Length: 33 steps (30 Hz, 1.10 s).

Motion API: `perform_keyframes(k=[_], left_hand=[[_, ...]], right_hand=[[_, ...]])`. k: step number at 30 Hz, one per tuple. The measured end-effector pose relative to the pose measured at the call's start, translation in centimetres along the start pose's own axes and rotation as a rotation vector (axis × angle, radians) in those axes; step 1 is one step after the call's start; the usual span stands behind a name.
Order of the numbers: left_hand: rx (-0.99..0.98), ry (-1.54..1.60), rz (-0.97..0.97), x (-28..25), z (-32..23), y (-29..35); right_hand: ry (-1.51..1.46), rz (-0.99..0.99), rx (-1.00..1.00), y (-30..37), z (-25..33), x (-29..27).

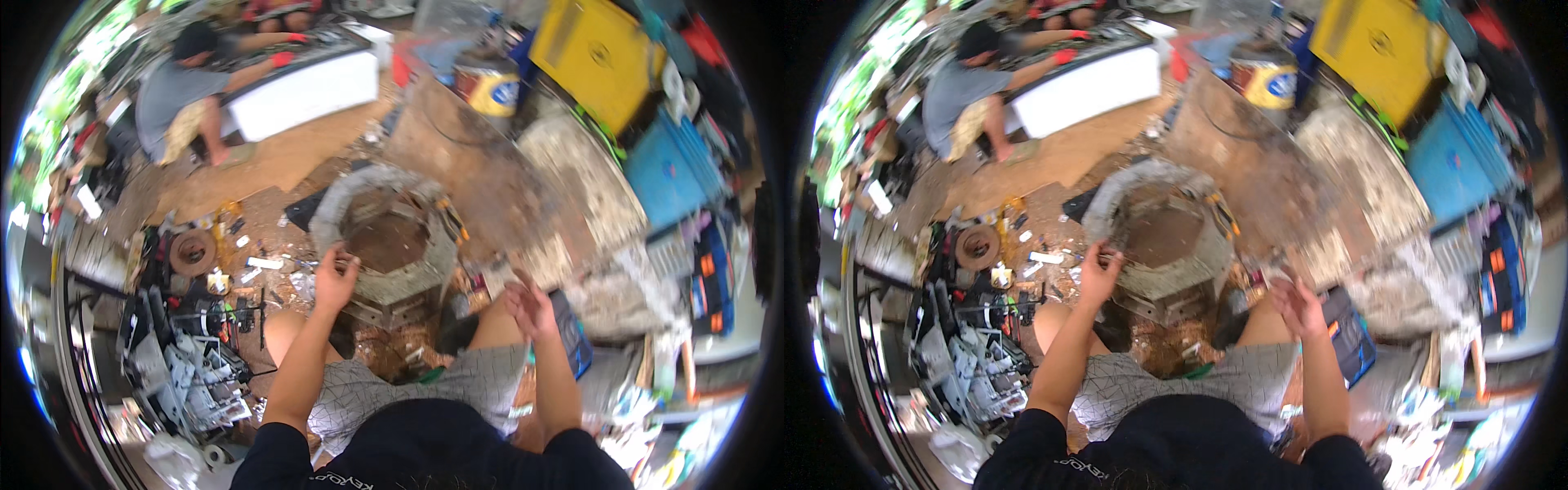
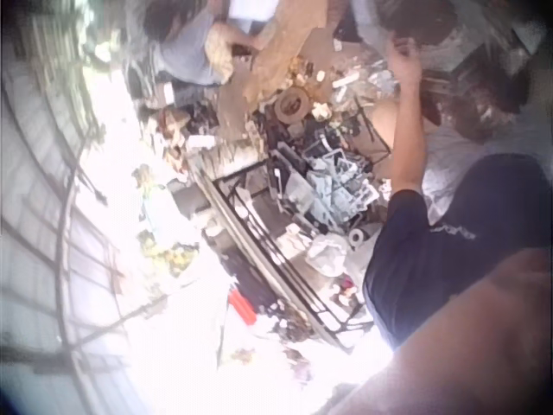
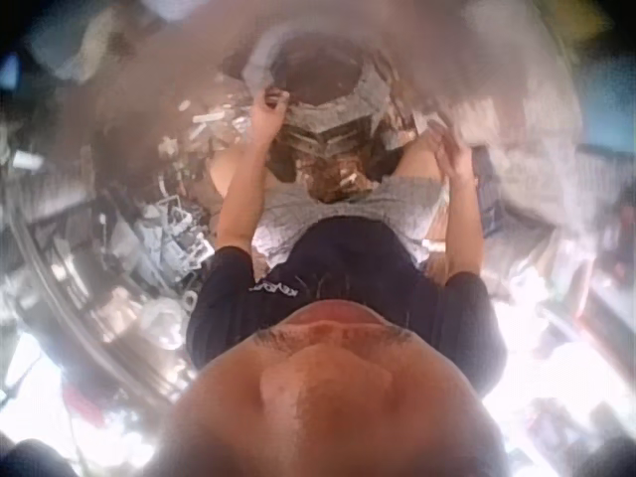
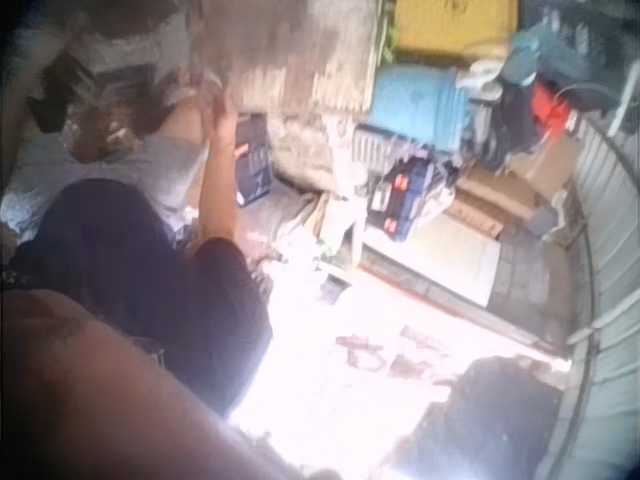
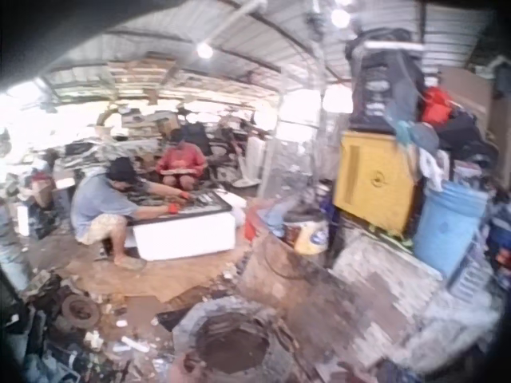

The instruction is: The person disassembles an electronic receiver by using a screwdriver to remove screws from the metal casing and extracting the internal circuit boards.

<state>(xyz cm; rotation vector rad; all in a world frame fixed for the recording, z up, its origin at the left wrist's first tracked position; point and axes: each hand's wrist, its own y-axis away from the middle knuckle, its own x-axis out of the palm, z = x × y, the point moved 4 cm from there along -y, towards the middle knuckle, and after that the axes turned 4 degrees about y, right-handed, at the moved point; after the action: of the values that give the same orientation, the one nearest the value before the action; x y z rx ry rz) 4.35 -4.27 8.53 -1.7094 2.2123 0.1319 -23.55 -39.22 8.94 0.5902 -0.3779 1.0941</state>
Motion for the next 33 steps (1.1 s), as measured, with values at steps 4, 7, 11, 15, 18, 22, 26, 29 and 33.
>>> perform_keyframes(k=[4,7,11,15,18,22,26,29,33], left_hand=[[0.064,0.007,0.013,0.8,1.6,0.3],[0.03,-0.004,0.037,1.2,1.7,0.5],[0.048,-0.04,0.087,3.3,0.4,-0.1],[0.027,-0.112,0.07,1.5,2.2,0.2],[0.055,-0.196,0.022,0.4,1.9,0.2],[0.081,-0.143,0.086,-1.2,1.7,-1.9],[0.086,-0.228,-0.087,-8.6,1.8,-6.9],[-0.027,-0.391,-0.156,-12.3,8.1,-10.6],[-0.077,-0.818,0.007,-12.6,14.1,-15.3]], right_hand=[[0.033,0.026,0.008,-0.5,-0.2,0.5],[-0.006,0.024,0.007,-0.6,-0.2,0.7],[-0.053,-0.003,-0.028,1.0,1.0,0.2],[-0.089,0.065,-0.041,-0.9,-0.1,0.4],[-0.05,-0.001,-0.014,-0.9,-0.6,2.2],[0.183,-0.172,-0.096,0.3,-0.6,1.2],[0.886,-0.378,-0.512,2.1,-0.5,1.9],[0.965,-0.463,-0.555,2.7,-1.4,1.0],[1.103,-0.445,-0.536,1.1,-1.7,1.9]])
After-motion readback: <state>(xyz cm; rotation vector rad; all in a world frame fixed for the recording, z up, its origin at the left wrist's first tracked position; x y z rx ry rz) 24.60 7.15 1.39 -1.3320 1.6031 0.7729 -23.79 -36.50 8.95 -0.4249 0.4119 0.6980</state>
